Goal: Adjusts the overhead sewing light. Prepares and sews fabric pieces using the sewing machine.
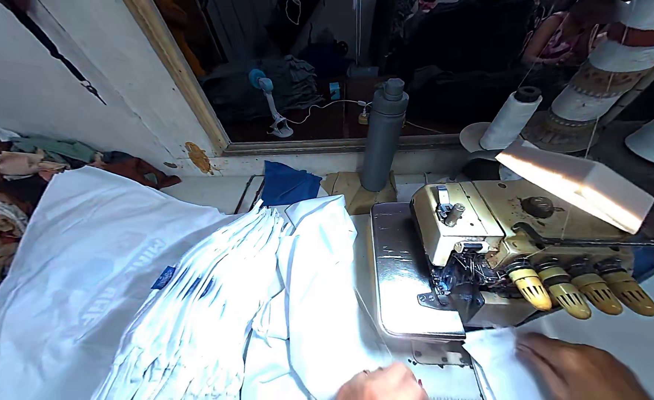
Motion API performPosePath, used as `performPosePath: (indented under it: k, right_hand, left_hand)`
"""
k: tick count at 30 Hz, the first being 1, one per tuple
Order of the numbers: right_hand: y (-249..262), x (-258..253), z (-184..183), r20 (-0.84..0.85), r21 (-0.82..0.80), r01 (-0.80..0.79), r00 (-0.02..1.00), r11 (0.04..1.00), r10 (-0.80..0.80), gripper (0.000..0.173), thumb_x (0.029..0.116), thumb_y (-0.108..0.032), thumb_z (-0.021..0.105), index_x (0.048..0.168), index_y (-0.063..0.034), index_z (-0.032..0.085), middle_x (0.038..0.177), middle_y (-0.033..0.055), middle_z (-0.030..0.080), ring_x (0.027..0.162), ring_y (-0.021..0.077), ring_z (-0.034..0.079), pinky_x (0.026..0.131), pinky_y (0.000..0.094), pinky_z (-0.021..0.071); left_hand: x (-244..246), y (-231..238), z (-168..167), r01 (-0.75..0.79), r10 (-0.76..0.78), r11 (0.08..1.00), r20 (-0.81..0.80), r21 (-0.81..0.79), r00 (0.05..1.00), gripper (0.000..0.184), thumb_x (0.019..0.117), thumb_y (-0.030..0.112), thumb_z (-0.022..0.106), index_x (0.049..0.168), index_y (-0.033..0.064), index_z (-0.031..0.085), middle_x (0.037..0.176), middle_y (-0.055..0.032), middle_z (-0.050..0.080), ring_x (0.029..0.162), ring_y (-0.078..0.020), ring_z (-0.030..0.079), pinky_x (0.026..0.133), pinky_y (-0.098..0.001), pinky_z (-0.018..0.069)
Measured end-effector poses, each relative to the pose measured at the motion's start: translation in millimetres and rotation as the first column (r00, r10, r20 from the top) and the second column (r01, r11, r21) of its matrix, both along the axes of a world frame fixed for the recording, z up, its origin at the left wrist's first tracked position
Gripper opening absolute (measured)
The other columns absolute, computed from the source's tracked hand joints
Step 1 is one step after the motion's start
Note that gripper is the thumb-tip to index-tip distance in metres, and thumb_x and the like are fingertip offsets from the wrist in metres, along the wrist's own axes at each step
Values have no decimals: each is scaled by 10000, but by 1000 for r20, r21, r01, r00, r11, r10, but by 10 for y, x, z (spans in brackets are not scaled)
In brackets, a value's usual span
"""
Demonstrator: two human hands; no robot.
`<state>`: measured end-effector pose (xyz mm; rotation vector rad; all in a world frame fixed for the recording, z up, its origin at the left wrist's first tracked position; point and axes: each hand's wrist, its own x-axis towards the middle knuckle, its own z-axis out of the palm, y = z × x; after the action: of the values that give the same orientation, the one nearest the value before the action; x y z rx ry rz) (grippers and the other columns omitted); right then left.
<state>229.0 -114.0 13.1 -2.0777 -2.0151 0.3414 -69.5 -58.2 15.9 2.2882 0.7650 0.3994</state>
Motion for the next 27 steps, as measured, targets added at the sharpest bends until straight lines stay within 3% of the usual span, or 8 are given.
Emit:
performPosePath:
  k: [5, 8, 12, 14, 17, 19, 24, 27]
  right_hand:
    - [-69, 145, 172, -189, -111, -112, 978, 988, 89, 387, 997, -206, 652, 1230, 102, 669, 796, 281, 692, 657, 457, 670, 646, 650, 530]
    - [13, -253, 84, -328, -29, -241, 919, 970, 218, 296, 986, -134, 648, 1170, 93, 696, 897, 245, 732, 736, 385, 718, 708, 560, 587]
    - [161, -758, -35, -390, 67, -363, 848, 929, 359, 256, 1004, -155, 638, 1123, 58, 718, 1022, 216, 748, 833, 346, 746, 750, 508, 608]
    - [225, -911, -19, -430, 145, -394, 801, 907, 417, 249, 1012, -152, 636, 1120, 57, 718, 1031, 214, 743, 858, 323, 743, 781, 458, 608]
    - [303, -1002, 74, -478, 259, -374, 751, 890, 455, 223, 1006, -116, 639, 1119, 62, 711, 1044, 207, 743, 915, 274, 738, 860, 376, 594]
    - [357, -1018, 153, -493, 355, -295, 747, 887, 446, 201, 982, -88, 663, 1101, 62, 723, 1044, 200, 751, 969, 245, 736, 913, 340, 576]
    - [682, -1097, 161, -579, 561, -76, 675, 824, 456, 274, 1052, -130, 535, 1188, 40, 701, 1190, 133, 726, 1119, 114, 684, 979, 253, 562]
    - [836, -1215, 121, -689, 508, -45, 578, 860, 438, 361, 1078, -175, 433, 1231, 9, 704, 1209, 80, 732, 1144, 111, 687, 999, 288, 571]
  left_hand:
    - [-449, 877, 98, -494, 496, 813, 79, 308, 865, 149, 959, 134, 656, 971, 48, 778, 1015, -92, 757, 838, -228, 733, 737, -441, 607]
    - [-568, 1419, 146, -527, 583, 767, -53, 366, 811, 214, 1023, 96, 589, 1113, 13, 764, 1204, -161, 720, 1084, -347, 701, 927, -578, 544]
    - [-456, 1864, -42, -311, 452, 851, -290, 423, 843, 341, 1005, 51, 575, 1322, 74, 699, 1405, -170, 634, 1401, -401, 497, 1172, -640, 291]
    - [-378, 1954, -26, -218, 387, 902, -475, 372, 790, 320, 996, 164, 651, 1299, 77, 711, 1285, -173, 679, 1345, -397, 525, 1205, -645, 201]
    - [-367, 1968, 63, -148, 318, 923, -487, 356, 814, 134, 959, 173, 703, 973, 69, 787, 976, -132, 734, 1089, -342, 652, 1132, -592, 295]
    - [-461, 1900, 127, -138, 243, 917, -249, 374, 938, 90, 917, 132, 740, 851, 86, 781, 861, -89, 732, 965, -304, 695, 1096, -656, 335]
    - [-581, 1553, 554, -83, 66, 916, 56, 392, 996, 125, 916, 263, 656, 857, 221, 758, 813, 138, 694, 881, -17, 676, 1147, -568, 364]
    - [-572, 1379, 716, -50, 11, 904, 94, 425, 996, 125, 918, 266, 650, 839, 233, 741, 825, 159, 688, 887, 12, 664, 1142, -506, 394]
